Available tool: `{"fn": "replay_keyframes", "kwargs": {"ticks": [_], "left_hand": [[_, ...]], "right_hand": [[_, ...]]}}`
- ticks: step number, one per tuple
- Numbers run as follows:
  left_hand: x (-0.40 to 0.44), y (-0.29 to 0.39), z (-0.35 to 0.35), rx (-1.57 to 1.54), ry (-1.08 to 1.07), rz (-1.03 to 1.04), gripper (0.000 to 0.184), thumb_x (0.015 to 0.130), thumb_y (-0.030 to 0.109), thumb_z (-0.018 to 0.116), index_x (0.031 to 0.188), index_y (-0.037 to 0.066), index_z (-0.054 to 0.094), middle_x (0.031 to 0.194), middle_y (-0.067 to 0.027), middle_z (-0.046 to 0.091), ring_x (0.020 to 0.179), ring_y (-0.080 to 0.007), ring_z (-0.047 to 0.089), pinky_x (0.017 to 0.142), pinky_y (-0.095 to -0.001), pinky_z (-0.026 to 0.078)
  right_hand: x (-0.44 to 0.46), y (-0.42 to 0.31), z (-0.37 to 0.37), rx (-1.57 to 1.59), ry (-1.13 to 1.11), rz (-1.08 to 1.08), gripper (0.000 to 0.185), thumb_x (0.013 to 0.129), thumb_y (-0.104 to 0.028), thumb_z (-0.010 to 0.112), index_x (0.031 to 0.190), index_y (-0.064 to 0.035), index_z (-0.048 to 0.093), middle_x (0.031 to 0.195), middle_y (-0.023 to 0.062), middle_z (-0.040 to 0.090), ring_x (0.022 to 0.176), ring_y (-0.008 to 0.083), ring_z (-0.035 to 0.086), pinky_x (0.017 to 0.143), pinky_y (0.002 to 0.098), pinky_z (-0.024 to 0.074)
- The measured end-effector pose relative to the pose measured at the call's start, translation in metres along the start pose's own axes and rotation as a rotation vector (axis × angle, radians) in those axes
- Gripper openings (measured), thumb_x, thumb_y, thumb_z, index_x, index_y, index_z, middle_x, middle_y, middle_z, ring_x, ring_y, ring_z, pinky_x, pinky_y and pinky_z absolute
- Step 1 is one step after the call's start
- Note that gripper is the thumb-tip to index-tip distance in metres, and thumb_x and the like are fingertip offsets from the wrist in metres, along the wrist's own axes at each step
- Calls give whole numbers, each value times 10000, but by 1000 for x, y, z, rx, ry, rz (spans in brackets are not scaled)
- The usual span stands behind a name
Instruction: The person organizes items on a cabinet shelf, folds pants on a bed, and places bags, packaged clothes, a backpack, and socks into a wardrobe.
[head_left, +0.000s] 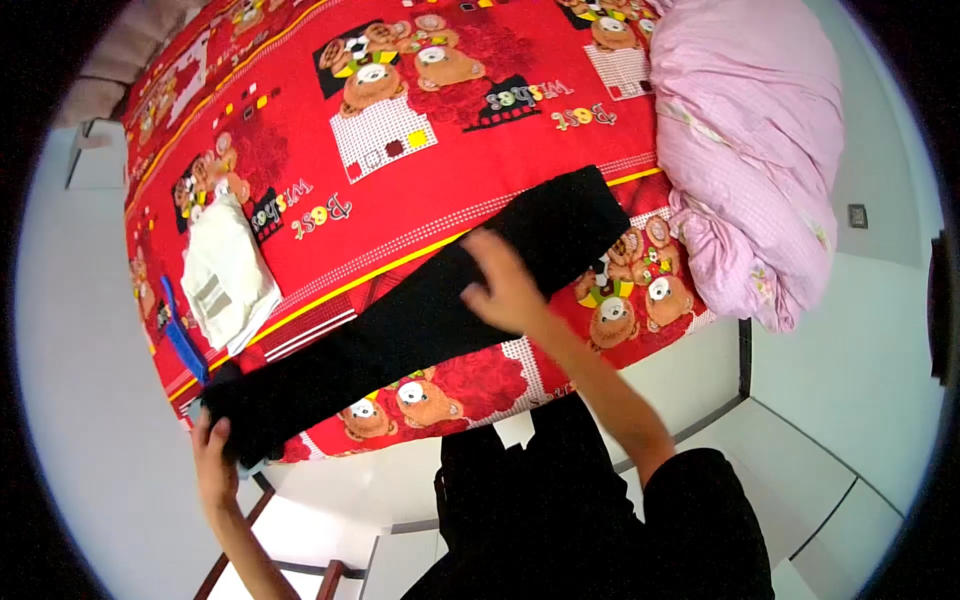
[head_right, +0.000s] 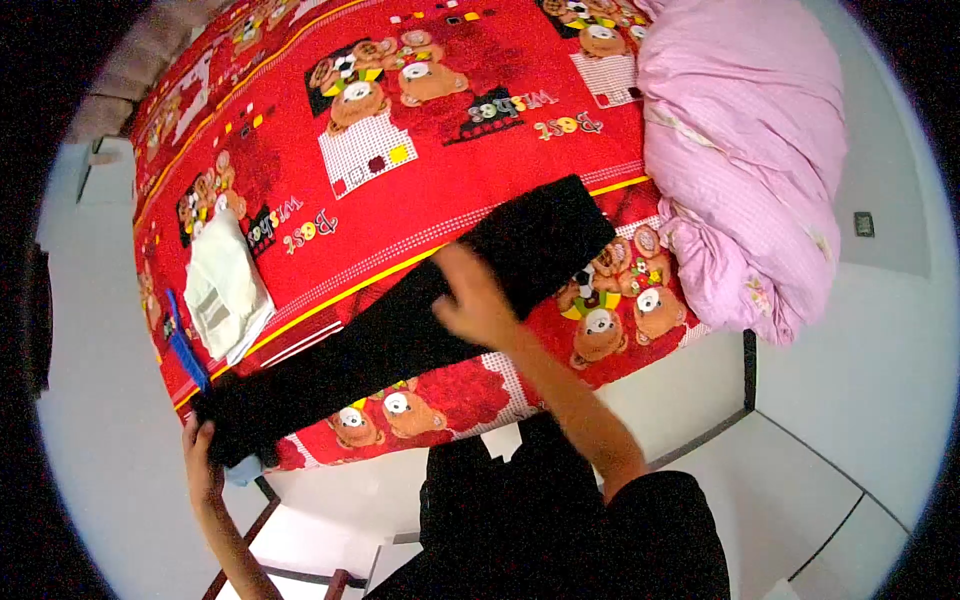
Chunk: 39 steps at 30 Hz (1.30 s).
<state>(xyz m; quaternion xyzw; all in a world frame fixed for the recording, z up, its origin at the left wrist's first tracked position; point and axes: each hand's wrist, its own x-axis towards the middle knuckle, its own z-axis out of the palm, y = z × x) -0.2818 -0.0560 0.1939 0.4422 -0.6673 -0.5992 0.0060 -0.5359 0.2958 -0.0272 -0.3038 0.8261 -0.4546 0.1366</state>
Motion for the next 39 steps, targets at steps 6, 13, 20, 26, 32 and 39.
{"fn": "replay_keyframes", "kwargs": {"ticks": [6, 13, 20, 26, 32, 39], "left_hand": [[4, 75, 260, 298, -206, 303, 285, 784, 120, 702, 649, 56, 460, 603, 25, 418, 525, -79, 394, 475, -262, 352], [-7, 61, 470, 274, -638, 450, 400, 769, 143, 754, 1128, 58, 599, 1077, -93, 558, 923, -171, 605, 802, -275, 504], [14, -21, 476, 240, -286, 405, 243, 837, -16, 591, 1080, -4, 581, 1002, -89, 603, 927, -195, 598, 848, -318, 483], [62, -132, 392, 874, 440, 311, 718, 783, 286, 710, 1335, -17, 364, 1337, -312, 327, 1277, -452, 294, 1078, -502, 237], [108, -207, 345, 388, 243, 184, 885, 754, 336, 763, 1372, -57, 265, 1343, -271, 373, 1238, -364, 389, 1043, -420, 321], [107, -194, 304, -428, -52, -357, 495, 835, 219, 702, 1212, -27, 497, 1156, -133, 582, 1035, -218, 572, 918, -306, 454]], "right_hand": [[-40, -117, -11, 716, -107, -117, 1017, 665, -190, 780, 1451, -22, 157, 1463, 231, 231, 1380, 331, 223, 1128, 417, 205], [-73, 45, -64, 1756, 546, 542, 470, 848, -198, 543, 1259, -9, 414, 1095, 122, 548, 1000, 219, 551, 816, 363, 484], [-37, 142, -133, 1207, 712, 981, 725, 741, -252, 786, 1318, -43, 401, 899, 53, 575, 676, 140, 519, 565, 287, 441], [-21, 237, -105, 820, 607, 1014, 713, 718, -213, 800, 1262, -96, 354, 1053, 96, 555, 830, 193, 545, 639, 354, 469], [-2, 235, -140, 549, 308, 1146, 760, 720, -384, 779, 1301, -62, 409, 1187, 131, 537, 981, 271, 572, 797, 387, 486], [28, 226, -163, -135, -134, 848, 912, 685, -465, 769, 1346, 39, 396, 1352, 226, 436, 1224, 319, 449, 1024, 365, 370]]}}
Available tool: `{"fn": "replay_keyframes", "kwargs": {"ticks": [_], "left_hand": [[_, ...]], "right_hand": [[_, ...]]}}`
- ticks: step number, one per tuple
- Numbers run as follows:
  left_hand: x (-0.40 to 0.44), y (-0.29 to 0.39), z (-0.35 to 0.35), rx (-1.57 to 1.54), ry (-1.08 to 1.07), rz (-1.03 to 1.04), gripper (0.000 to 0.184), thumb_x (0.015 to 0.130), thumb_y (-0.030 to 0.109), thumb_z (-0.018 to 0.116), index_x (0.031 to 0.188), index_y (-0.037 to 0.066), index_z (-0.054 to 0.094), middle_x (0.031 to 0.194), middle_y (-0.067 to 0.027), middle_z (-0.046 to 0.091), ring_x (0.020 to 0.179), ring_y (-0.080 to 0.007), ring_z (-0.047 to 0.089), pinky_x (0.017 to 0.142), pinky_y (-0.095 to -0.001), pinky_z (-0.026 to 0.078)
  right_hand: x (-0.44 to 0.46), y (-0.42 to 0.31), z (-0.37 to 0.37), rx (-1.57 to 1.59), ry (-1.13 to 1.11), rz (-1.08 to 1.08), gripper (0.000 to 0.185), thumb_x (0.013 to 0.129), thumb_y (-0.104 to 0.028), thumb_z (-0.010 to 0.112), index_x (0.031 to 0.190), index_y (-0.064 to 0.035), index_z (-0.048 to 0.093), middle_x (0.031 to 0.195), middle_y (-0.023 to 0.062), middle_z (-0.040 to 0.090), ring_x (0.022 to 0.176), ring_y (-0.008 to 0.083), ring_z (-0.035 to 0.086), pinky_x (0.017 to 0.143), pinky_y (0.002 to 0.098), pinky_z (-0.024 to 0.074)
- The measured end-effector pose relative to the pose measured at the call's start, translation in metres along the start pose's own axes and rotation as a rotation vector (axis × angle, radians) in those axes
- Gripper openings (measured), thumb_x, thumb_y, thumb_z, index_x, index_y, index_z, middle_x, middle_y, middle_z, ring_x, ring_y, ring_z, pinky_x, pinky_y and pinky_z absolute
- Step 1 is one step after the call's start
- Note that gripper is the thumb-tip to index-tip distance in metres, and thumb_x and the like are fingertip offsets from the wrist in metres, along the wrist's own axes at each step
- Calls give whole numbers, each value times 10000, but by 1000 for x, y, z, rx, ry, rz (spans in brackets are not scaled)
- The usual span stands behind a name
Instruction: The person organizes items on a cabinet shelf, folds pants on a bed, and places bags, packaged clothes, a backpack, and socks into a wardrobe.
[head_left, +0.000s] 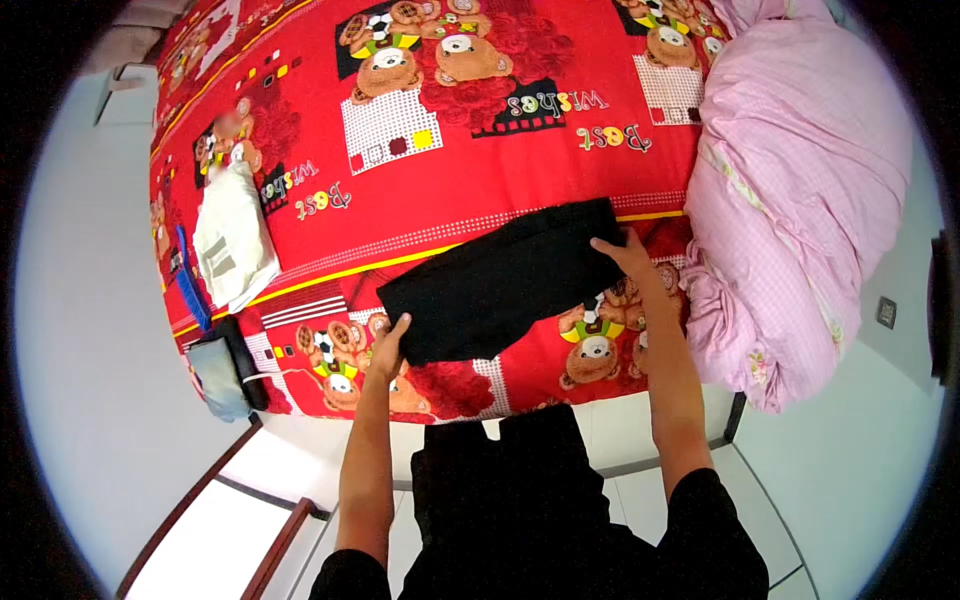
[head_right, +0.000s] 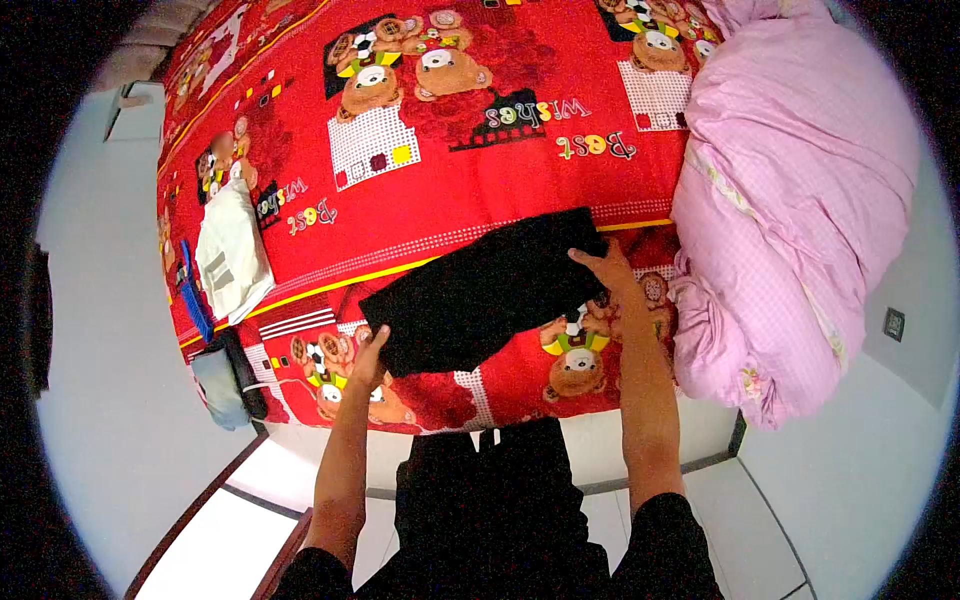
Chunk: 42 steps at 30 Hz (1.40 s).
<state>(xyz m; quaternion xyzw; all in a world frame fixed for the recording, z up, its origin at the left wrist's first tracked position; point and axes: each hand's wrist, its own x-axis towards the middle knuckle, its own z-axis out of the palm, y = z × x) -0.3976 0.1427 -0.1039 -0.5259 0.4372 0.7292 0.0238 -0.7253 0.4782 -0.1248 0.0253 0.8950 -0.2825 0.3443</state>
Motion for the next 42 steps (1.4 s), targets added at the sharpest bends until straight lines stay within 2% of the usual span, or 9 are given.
{"fn": "replay_keyframes", "kwargs": {"ticks": [5, 9, 14, 19, 26, 31, 36, 39, 42], "left_hand": [[-21, 17, 10, 2, 60, -49, 520, 844, 204, 686, 1263, -27, 483, 1181, -133, 584, 1048, -223, 579, 931, -324, 459], [-39, 21, 12, 29, 23, 86, 519, 846, 213, 685, 1261, -30, 489, 1168, -119, 593, 1030, -221, 585, 928, -319, 456], [-41, -9, 14, 55, 78, 155, 547, 842, 216, 689, 1275, -41, 477, 1188, -110, 588, 1024, -204, 578, 917, -312, 455], [-52, -1, 28, 40, 75, 254, 547, 847, 172, 676, 1301, -31, 447, 1202, -116, 576, 1028, -203, 578, 904, -310, 466], [-17, -48, -5, -6, 93, 134, 466, 937, 278, 523, 1300, -5, 450, 1170, -110, 588, 1048, -210, 557, 935, -325, 435], [-54, -34, -13, -659, -204, 45, 603, 929, 369, 527, 1376, -2, 363, 1269, -132, 523, 1144, -225, 502, 991, -323, 385], [-57, -28, -13, -12, 7, 211, 933, 848, 445, 620, 1467, -11, 91, 1457, -190, 287, 1332, -278, 310, 1084, -325, 263], [-54, 2, -4, 102, 30, 174, 1052, 779, 459, 691, 1444, -69, 71, 1440, -228, 298, 1317, -291, 338, 1077, -334, 284], [-51, 18, 10, 255, 64, 156, 1151, 703, 457, 765, 1409, -133, 73, 1409, -260, 330, 1290, -303, 379, 1068, -344, 308]], "right_hand": [[2, 1, -18, 263, -448, 183, 885, 689, -422, 779, 1335, 57, 409, 1339, 192, 470, 1225, 290, 459, 1023, 351, 368], [-12, 7, -28, 315, -473, 72, 849, 697, -410, 776, 1326, 46, 433, 1264, 170, 546, 1147, 266, 525, 994, 319, 391], [-125, -85, -27, -125, 22, -310, 724, 683, -435, 743, 1192, 21, 503, 1135, 235, 587, 997, 371, 606, 849, 413, 496], [-203, -163, 31, -285, 86, -384, 600, 665, -338, 754, 1054, 6, 454, 942, 222, 573, 900, 359, 606, 760, 469, 484], [-258, -165, 181, -325, -34, -650, 626, 664, -324, 747, 1114, -18, 437, 1185, 259, 409, 1075, 413, 417, 833, 516, 387], [-251, -154, 209, -123, -96, -800, 654, 747, -330, 695, 1246, -1, 429, 1265, 285, 365, 1131, 437, 388, 923, 506, 364], [-230, -144, 171, 54, -362, -898, 521, 849, -190, 599, 1344, -90, 472, 1328, 204, 394, 1173, 366, 417, 998, 412, 360], [-211, -143, 140, -118, -258, -1073, 510, 856, -194, 600, 1334, -80, 465, 1324, 165, 420, 1180, 340, 437, 993, 424, 383], [-189, -144, 132, 73, 127, -805, 465, 817, -180, 663, 1236, -42, 514, 1225, 174, 472, 1110, 305, 484, 949, 403, 413]]}}
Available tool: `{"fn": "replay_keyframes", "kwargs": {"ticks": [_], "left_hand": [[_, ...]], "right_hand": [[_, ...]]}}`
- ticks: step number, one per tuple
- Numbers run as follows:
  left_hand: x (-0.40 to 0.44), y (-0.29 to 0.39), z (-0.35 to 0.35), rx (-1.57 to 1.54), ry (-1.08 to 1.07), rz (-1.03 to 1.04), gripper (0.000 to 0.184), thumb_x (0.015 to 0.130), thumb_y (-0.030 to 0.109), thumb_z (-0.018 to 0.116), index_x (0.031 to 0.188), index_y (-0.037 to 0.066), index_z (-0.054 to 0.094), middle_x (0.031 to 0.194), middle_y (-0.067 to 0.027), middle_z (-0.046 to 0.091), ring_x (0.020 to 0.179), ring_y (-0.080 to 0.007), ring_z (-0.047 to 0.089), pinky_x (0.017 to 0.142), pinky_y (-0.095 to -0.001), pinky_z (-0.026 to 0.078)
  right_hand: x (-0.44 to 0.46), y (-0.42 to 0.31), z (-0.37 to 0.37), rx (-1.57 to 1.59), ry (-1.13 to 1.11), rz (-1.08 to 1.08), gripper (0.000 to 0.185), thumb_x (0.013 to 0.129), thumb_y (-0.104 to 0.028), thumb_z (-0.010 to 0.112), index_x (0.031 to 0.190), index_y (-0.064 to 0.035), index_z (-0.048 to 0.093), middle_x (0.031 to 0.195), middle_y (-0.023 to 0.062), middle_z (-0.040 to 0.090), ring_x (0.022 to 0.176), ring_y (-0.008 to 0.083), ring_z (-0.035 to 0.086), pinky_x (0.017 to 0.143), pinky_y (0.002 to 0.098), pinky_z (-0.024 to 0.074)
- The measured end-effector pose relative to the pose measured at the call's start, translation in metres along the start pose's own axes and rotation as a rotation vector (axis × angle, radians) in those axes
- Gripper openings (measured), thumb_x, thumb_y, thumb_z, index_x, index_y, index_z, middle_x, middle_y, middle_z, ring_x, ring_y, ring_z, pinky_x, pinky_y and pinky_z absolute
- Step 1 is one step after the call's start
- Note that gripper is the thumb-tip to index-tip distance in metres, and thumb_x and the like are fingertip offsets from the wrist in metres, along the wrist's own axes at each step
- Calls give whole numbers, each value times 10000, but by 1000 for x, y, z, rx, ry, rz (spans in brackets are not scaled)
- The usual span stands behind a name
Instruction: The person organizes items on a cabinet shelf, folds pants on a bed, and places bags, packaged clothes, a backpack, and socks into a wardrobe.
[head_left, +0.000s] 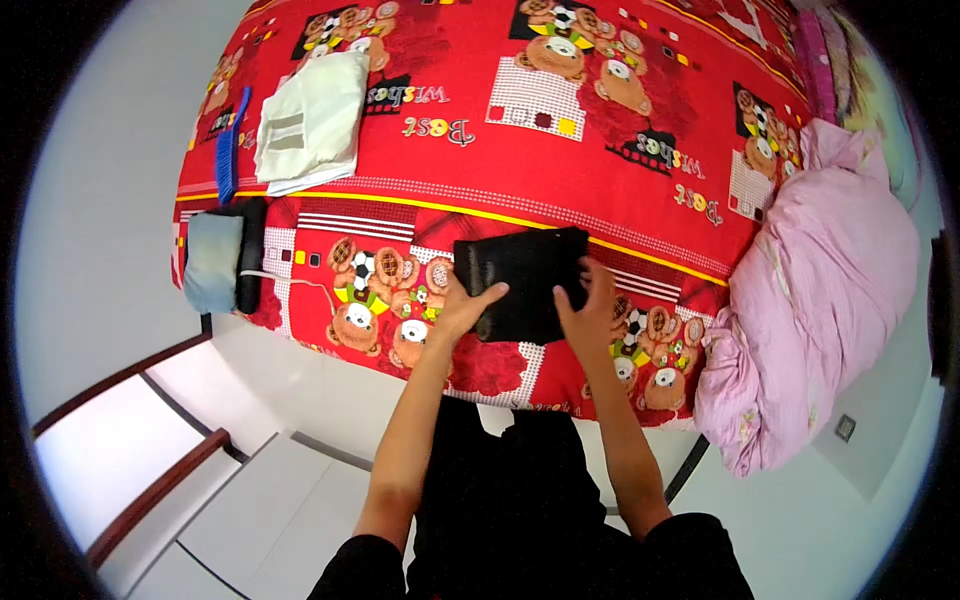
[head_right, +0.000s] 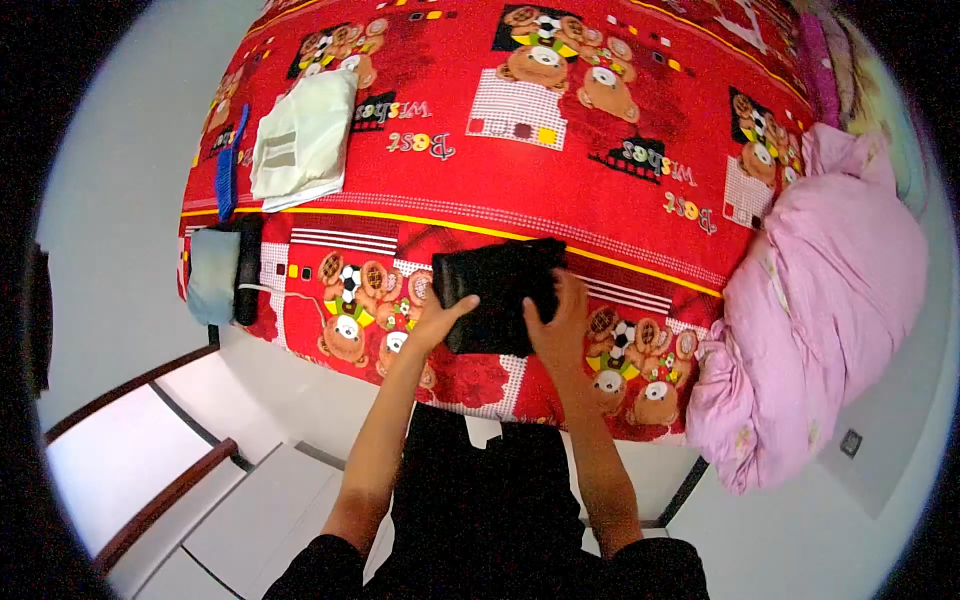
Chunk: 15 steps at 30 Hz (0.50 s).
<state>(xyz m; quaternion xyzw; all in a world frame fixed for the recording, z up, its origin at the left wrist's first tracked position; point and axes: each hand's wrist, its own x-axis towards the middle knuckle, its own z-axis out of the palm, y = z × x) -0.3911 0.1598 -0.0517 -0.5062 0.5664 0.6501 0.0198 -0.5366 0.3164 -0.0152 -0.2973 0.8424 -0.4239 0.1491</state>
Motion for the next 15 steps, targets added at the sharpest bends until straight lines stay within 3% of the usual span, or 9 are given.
{"fn": "replay_keyframes", "kwargs": {"ticks": [3, 4, 6, 8, 9, 10, 11, 12, 15], "left_hand": [[27, -31, -4, 76, 82, 85, 1114, 659, 399, 823, 1362, -164, 166, 1317, -254, 450, 1201, -297, 481, 1024, -345, 375], [28, -27, -10, 3, 27, 36, 1074, 656, 387, 828, 1350, -157, 214, 1277, -245, 490, 1159, -293, 516, 997, -343, 403], [13, -2, -25, 13, -16, -83, 964, 641, 389, 836, 1317, -113, 365, 1196, -206, 574, 1052, -276, 593, 938, -341, 458], [17, -14, -31, -14, 9, -55, 938, 639, 404, 832, 1308, -93, 401, 1209, -198, 571, 1071, -275, 584, 952, -339, 447], [22, -26, -33, -32, 22, -25, 912, 638, 419, 828, 1299, -73, 438, 1221, -190, 568, 1090, -274, 575, 966, -338, 435], [58, -92, -25, -73, 136, 196, 910, 624, 468, 819, 1281, -59, 473, 1201, -185, 586, 1123, -274, 557, 992, -334, 411], [59, -93, -25, -1, 177, 205, 938, 615, 508, 808, 1282, -59, 472, 1205, -197, 583, 1145, -285, 541, 1010, -331, 390], [35, -50, -37, 73, 61, 1, 958, 601, 521, 811, 1286, -54, 468, 1234, -200, 564, 1148, -281, 537, 1012, -335, 387], [48, -71, -31, 2, 31, 29, 1028, 588, 535, 820, 1327, -47, 404, 1290, -194, 512, 1209, -286, 478, 1043, -336, 349]], "right_hand": [[19, 8, 0, 158, 120, 300, 523, 792, -226, 726, 1222, -20, 512, 1119, 153, 515, 1039, 256, 512, 880, 374, 449], [23, 38, 9, 87, 141, 223, 560, 791, -271, 742, 1228, -11, 504, 1112, 148, 525, 1023, 256, 527, 872, 367, 448], [26, 69, 15, 297, -17, 408, 659, 807, -344, 723, 1300, 3, 456, 1251, 163, 500, 1122, 269, 499, 960, 358, 397], [23, 92, 29, 419, -142, 459, 700, 811, -371, 714, 1329, 9, 434, 1297, 169, 487, 1161, 271, 482, 987, 349, 378], [20, 98, 36, 480, -259, 574, 706, 839, -367, 677, 1358, 16, 390, 1302, 171, 485, 1163, 266, 475, 999, 341, 368], [24, 96, 49, 534, -390, 680, 712, 866, -363, 640, 1387, 23, 346, 1306, 172, 483, 1165, 261, 468, 1011, 333, 359], [36, 62, 46, 197, -379, 757, 751, 855, -383, 650, 1388, 42, 336, 1331, 172, 467, 1198, 265, 456, 1025, 326, 350], [44, 42, 42, 220, -394, 710, 752, 843, -394, 663, 1377, 41, 362, 1336, 166, 468, 1205, 264, 460, 1016, 330, 364], [44, 76, 55, 453, -414, 562, 780, 821, -405, 687, 1378, 36, 365, 1317, 181, 486, 1175, 281, 481, 1000, 344, 372]]}}
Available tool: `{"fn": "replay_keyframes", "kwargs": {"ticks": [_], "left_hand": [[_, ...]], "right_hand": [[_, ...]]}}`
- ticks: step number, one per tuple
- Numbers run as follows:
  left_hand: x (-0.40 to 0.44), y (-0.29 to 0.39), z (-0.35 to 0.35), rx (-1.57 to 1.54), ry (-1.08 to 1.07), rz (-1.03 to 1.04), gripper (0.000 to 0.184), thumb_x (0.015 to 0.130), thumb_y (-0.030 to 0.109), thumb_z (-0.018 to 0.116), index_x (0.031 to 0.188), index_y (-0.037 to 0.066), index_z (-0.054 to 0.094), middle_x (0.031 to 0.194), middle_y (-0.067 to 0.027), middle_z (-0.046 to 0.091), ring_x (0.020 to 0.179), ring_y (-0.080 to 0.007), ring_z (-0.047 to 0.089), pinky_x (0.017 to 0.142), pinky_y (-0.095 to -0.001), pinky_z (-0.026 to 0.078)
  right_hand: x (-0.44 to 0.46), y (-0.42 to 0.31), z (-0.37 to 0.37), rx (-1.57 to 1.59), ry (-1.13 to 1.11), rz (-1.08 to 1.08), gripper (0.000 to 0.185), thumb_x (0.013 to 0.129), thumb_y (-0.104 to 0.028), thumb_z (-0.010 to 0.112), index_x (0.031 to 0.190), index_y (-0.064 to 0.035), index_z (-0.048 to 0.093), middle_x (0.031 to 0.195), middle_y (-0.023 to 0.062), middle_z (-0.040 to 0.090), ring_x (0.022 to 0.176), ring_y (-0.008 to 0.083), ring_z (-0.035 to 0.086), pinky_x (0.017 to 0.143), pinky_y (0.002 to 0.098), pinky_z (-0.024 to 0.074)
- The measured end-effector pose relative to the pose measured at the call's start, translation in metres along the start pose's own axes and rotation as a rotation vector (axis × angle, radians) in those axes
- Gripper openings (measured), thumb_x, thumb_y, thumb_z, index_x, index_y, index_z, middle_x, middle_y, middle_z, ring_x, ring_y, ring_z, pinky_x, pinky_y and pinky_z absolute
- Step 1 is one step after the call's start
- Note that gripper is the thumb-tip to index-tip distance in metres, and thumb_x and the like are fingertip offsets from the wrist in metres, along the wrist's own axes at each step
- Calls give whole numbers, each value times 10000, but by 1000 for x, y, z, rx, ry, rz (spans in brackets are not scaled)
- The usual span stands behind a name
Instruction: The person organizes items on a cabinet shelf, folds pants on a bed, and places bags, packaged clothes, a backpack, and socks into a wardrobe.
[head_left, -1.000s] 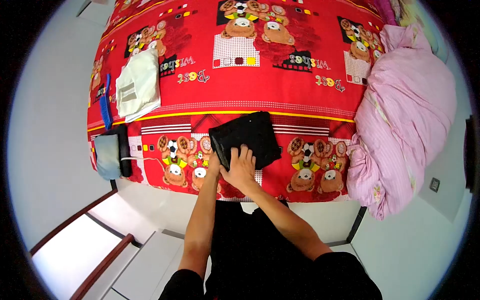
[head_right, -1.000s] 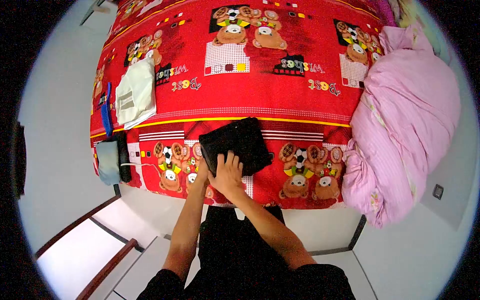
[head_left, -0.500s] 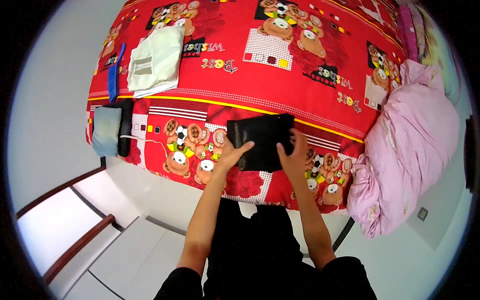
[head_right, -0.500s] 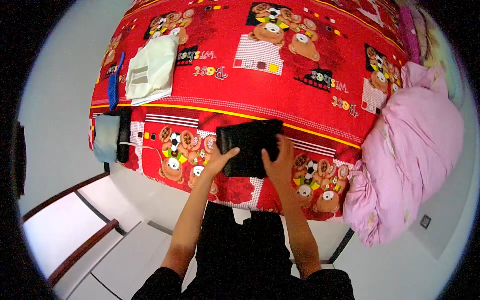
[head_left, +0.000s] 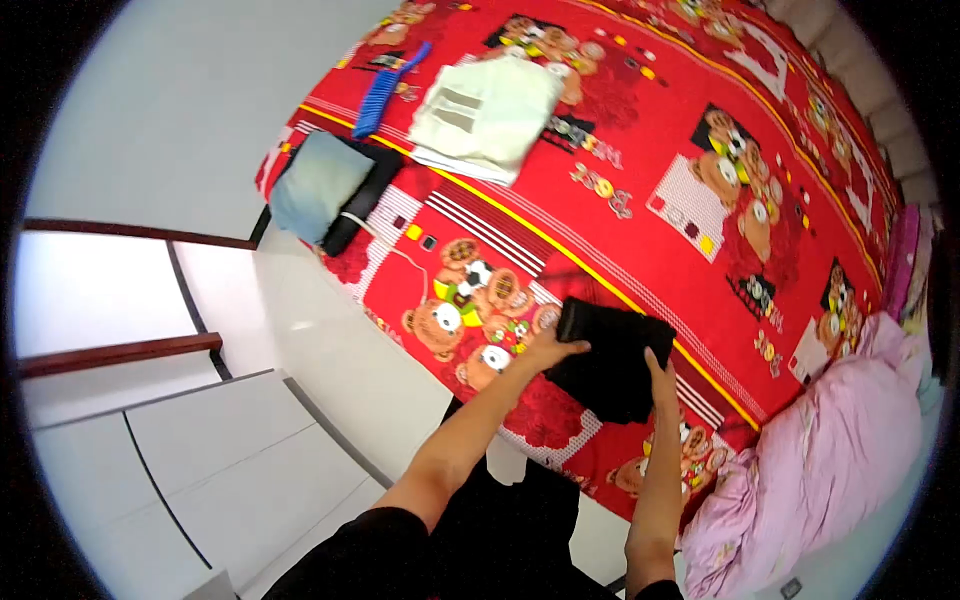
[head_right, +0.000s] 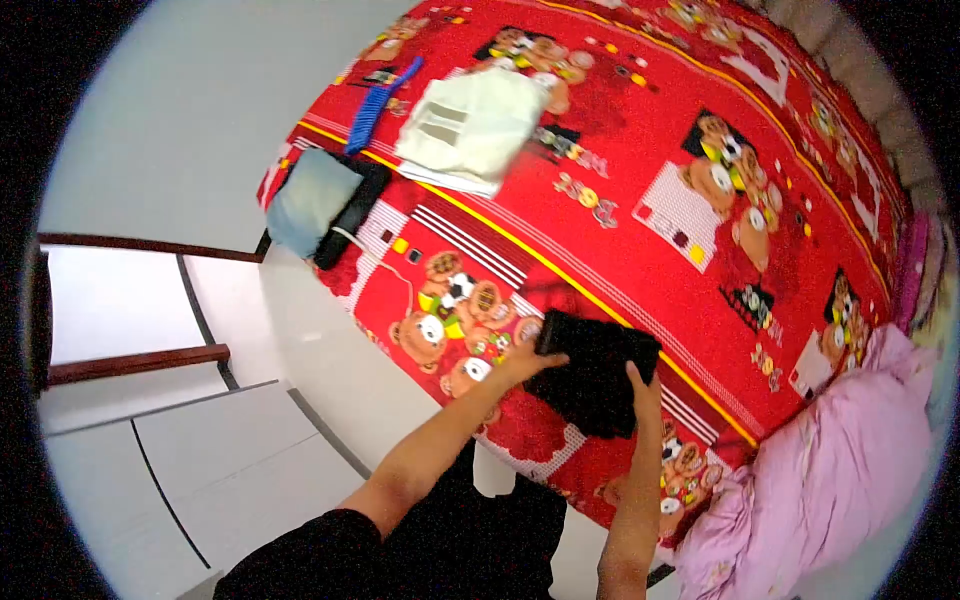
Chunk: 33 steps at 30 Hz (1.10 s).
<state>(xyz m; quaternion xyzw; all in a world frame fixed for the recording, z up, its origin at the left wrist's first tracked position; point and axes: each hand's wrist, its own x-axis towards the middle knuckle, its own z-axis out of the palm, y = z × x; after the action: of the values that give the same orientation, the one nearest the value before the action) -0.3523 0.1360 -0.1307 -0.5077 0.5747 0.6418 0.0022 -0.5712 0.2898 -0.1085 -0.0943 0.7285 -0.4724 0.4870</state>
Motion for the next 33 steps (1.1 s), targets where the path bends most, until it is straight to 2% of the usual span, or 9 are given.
{"fn": "replay_keyframes", "kwargs": {"ticks": [5, 9, 13, 14, 19, 23, 25, 31, 33], "left_hand": [[-62, 48, -45, 31, -30, 204, 1082, 604, 421, 856, 1399, -24, 272, 1333, -183, 467, 1240, -275, 446, 1061, -350, 328], [-110, 40, -124, -417, -103, 209, 964, 646, 344, 848, 1370, -20, 326, 1320, -172, 483, 1220, -258, 465, 1044, -344, 348], [-118, 14, -266, 20, 129, 175, 849, 686, 302, 826, 1335, -23, 384, 1259, -164, 541, 1177, -255, 508, 1024, -337, 373], [-116, 15, -306, -430, 75, 233, 856, 664, 335, 837, 1311, -27, 409, 1225, -165, 567, 1151, -263, 527, 1012, -340, 383], [-94, 24, -543, -240, 367, 288, 781, 646, 298, 847, 1252, -10, 463, 1171, -162, 596, 1102, -255, 558, 970, -354, 414], [-72, 73, -711, 218, 337, 167, 803, 631, 372, 828, 1253, -18, 502, 1129, -159, 620, 1073, -240, 571, 938, -313, 417], [-21, 58, -772, -45, 28, 122, 797, 645, 329, 818, 1280, -19, 484, 1194, -164, 588, 1104, -257, 554, 975, -326, 400], [61, -12, -796, 292, -31, -63, 990, 579, 457, 827, 1348, -9, 414, 1330, -190, 489, 1253, -295, 446, 1037, -359, 342], [69, -21, -802, 293, -34, -50, 1013, 569, 466, 832, 1354, -9, 402, 1336, -189, 482, 1253, -297, 448, 1037, -362, 344]], "right_hand": [[-63, -43, 30, -21, 106, -13, 617, 884, -309, 630, 1349, 32, 411, 1308, 128, 504, 1165, 233, 490, 1013, 318, 357], [-96, -84, 103, -99, 38, -136, 622, 866, -250, 652, 1359, 29, 394, 1290, 129, 505, 1136, 238, 490, 992, 327, 361], [-95, -141, 249, -81, -78, -140, 615, 853, -215, 668, 1346, 35, 400, 1272, 148, 510, 1139, 237, 486, 1001, 323, 355], [-81, -143, 289, -102, -49, -137, 655, 848, -215, 673, 1366, 42, 366, 1312, 156, 481, 1177, 242, 465, 1019, 324, 344], [-10, -211, 517, 51, -283, -149, 705, 849, -276, 674, 1377, 49, 339, 1338, 162, 461, 1189, 244, 462, 1024, 323, 346], [-9, -245, 660, 340, -283, -7, 673, 857, -264, 674, 1364, 34, 345, 1294, 138, 487, 1147, 224, 483, 1010, 330, 367], [-6, -232, 706, 534, -280, 14, 640, 873, -219, 660, 1370, 12, 329, 1282, 126, 484, 1157, 215, 468, 997, 343, 386], [45, -146, 755, 412, -275, 164, 663, 883, -277, 642, 1423, -134, 283, 1387, 85, 421, 1253, 260, 423, 1013, 426, 384], [44, -149, 756, 356, -206, 178, 744, 864, -274, 670, 1428, -57, 238, 1399, 134, 381, 1252, 270, 408, 1030, 381, 360]]}}
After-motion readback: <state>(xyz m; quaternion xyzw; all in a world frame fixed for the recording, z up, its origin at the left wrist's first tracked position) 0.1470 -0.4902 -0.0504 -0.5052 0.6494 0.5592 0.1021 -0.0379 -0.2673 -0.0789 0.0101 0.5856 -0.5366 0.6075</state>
